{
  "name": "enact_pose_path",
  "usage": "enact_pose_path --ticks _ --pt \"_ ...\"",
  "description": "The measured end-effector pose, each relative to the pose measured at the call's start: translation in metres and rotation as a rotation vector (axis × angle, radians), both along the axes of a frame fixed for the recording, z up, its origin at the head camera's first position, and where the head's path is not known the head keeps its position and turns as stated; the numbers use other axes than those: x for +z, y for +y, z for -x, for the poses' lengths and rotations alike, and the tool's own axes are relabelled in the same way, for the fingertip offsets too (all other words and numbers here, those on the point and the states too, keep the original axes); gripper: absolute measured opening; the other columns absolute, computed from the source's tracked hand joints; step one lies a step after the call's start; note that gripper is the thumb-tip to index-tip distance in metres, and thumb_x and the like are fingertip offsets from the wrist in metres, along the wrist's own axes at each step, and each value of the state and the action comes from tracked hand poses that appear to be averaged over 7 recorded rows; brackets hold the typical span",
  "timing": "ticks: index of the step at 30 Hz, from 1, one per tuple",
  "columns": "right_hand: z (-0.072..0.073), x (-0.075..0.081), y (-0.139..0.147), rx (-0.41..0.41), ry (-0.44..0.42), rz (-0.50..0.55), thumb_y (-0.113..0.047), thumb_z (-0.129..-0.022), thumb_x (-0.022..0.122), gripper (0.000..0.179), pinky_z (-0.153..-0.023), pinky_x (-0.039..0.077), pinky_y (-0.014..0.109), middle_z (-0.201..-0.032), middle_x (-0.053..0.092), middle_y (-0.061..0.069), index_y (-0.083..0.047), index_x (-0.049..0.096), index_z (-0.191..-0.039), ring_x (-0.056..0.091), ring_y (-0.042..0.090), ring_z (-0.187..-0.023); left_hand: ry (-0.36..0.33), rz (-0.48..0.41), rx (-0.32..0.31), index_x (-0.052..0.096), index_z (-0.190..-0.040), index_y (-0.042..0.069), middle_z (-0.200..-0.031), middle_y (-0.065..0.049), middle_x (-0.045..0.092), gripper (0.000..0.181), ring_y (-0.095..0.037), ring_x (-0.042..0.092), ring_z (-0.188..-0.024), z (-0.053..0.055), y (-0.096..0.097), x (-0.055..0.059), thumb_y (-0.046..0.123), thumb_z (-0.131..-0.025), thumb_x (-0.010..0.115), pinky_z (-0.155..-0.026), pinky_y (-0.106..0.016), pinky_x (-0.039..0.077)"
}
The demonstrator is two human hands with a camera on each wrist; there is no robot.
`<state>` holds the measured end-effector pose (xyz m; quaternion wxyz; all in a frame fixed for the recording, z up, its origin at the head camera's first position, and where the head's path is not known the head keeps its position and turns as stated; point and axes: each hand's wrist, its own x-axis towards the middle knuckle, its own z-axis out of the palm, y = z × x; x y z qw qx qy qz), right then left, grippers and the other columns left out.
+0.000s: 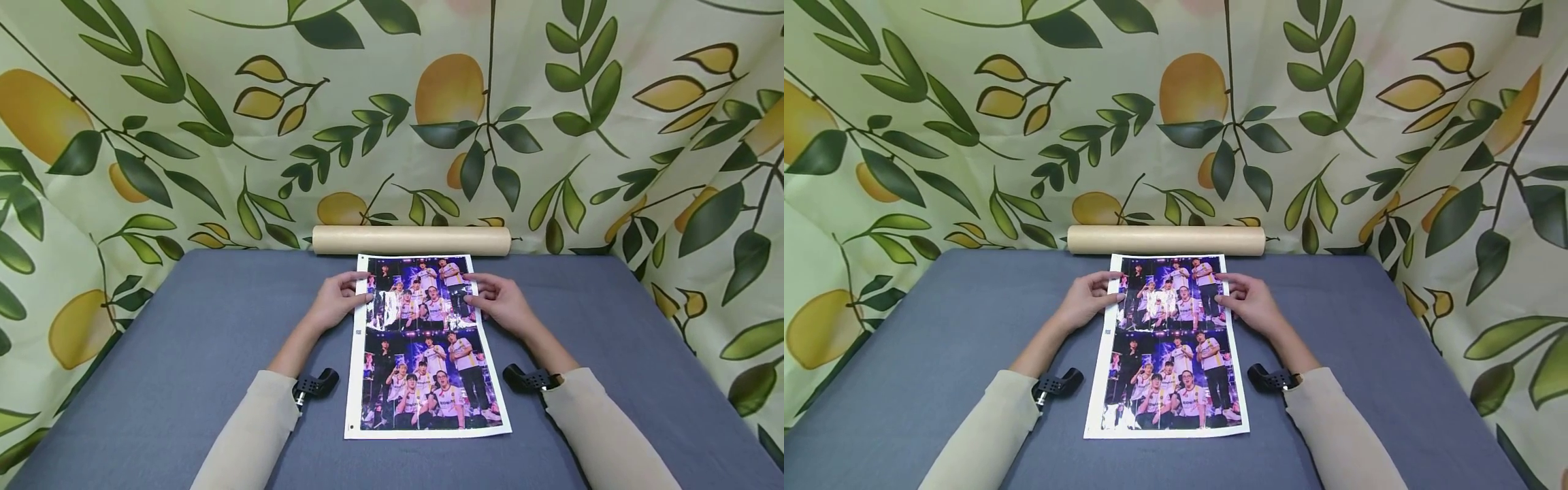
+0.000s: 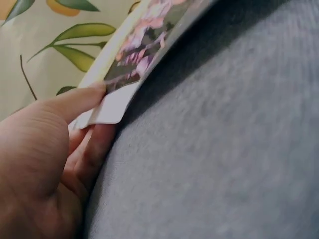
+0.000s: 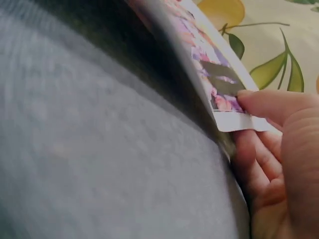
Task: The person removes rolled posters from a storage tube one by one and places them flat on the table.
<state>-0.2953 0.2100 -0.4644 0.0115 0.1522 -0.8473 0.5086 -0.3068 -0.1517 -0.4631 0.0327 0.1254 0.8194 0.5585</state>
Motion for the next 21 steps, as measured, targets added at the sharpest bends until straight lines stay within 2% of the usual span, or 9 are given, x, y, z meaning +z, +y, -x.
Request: enact_pose_path --ticks 3,5,6,8,10,13,16,18,21 --pt "-0.0009 -0.0003 -0.0025 -0.030 0.102 -0.144 -0.018 -0.090 0.077 0.044 -0.053 0.043 0.023 -0.081 0.070 0.007 -0.009 0.066 -0.132 0.051 0.005 -0.054 0.069 0.093 0.041 0.068 -0.129 0.007 -0.074 -0.004 0.058 0.042 -0.007 0.045 -0.053 -0.0019 0.0019 -0.0010 0.015 -0.089 0.078 -0.050 -0.021 0.038" --pt "-0.0010 -0.0005 -0.0034 -0.048 0.173 -0.235 -0.022 -0.090 0.078 0.043 -0.054 0.039 0.022 -0.084 0.072 0.006 -0.011 0.068 -0.130 0.049 0.004 -0.055 0.145 0.180 0.068 0.071 -0.126 0.009 -0.093 -0.012 0.066 0.041 -0.013 0.055 -0.064 -0.0036 0.0024 -0.0012 0.017 -0.087 0.080 -0.061 -0.027 0.047" --pt "-0.0008 -0.0007 -0.0035 -0.056 0.205 -0.273 -0.024 -0.089 0.078 0.042 -0.055 0.039 0.022 -0.086 0.072 0.006 -0.011 0.069 -0.128 0.048 0.004 -0.056 0.188 0.230 0.084 0.072 -0.124 0.010 -0.107 -0.015 0.068 0.040 -0.017 0.062 -0.076 -0.0046 0.0020 -0.0010 0.019 -0.086 0.081 -0.070 -0.031 0.052" --pt "-0.0002 -0.0014 -0.0031 -0.066 0.253 -0.334 -0.026 -0.089 0.078 0.041 -0.056 0.037 0.022 -0.088 0.071 0.005 -0.011 0.070 -0.126 0.045 0.004 -0.058 0.269 0.322 0.118 0.074 -0.121 0.013 -0.139 -0.014 0.059 0.040 -0.025 0.065 -0.102 -0.0064 0.0008 -0.0003 0.023 -0.083 0.083 -0.088 -0.044 0.053" --pt "0.0002 -0.0019 -0.0028 -0.077 0.290 -0.383 -0.029 -0.089 0.078 0.040 -0.057 0.037 0.023 -0.087 0.069 0.004 -0.012 0.072 -0.124 0.044 0.004 -0.060 0.329 0.392 0.133 0.075 -0.119 0.016 -0.153 -0.011 0.049 0.040 -0.031 0.059 -0.122 -0.0079 -0.0012 0.0003 0.026 -0.081 0.085 -0.100 -0.054 0.049" --pt "0.0001 -0.0026 -0.0019 -0.094 0.338 -0.435 -0.032 -0.087 0.080 0.039 -0.058 0.036 0.023 -0.087 0.065 0.002 -0.012 0.074 -0.120 0.044 0.005 -0.064 0.364 0.442 0.114 0.076 -0.117 0.017 -0.157 -0.007 0.046 0.040 -0.033 0.049 -0.135 -0.0088 -0.0038 0.0000 0.029 -0.080 0.085 -0.106 -0.059 0.045" --pt "-0.0006 -0.0035 -0.0011 -0.106 0.377 -0.456 -0.033 -0.083 0.083 0.040 -0.058 0.036 0.024 -0.092 0.066 0.003 -0.012 0.075 -0.117 0.047 0.009 -0.068 0.363 0.487 0.070 0.075 -0.119 0.015 -0.153 -0.006 0.051 0.041 -0.032 0.044 -0.143 -0.0090 -0.0046 -0.0006 0.030 -0.082 0.083 -0.115 -0.060 0.038" --pt "-0.0010 -0.0047 -0.0001 -0.110 0.401 -0.461 -0.032 -0.082 0.084 0.039 -0.060 0.040 0.027 -0.099 0.068 0.005 -0.012 0.076 -0.115 0.054 0.014 -0.072 0.346 0.529 0.052 0.073 -0.123 0.015 -0.151 -0.006 0.055 0.043 -0.032 0.042 -0.146 -0.0093 -0.0043 -0.0004 0.034 -0.085 0.080 -0.118 -0.060 0.034" --pt "-0.0019 -0.0063 0.0019 -0.109 0.429 -0.473 -0.031 -0.081 0.084 0.037 -0.070 0.052 0.038 -0.111 0.072 0.008 -0.012 0.077 -0.112 0.065 0.023 -0.088 0.304 0.589 0.024 0.068 -0.131 0.014 -0.149 -0.008 0.057 0.050 -0.031 0.039 -0.149 -0.0102 -0.0031 0.0004 0.040 -0.089 0.075 -0.121 -0.060 0.029"
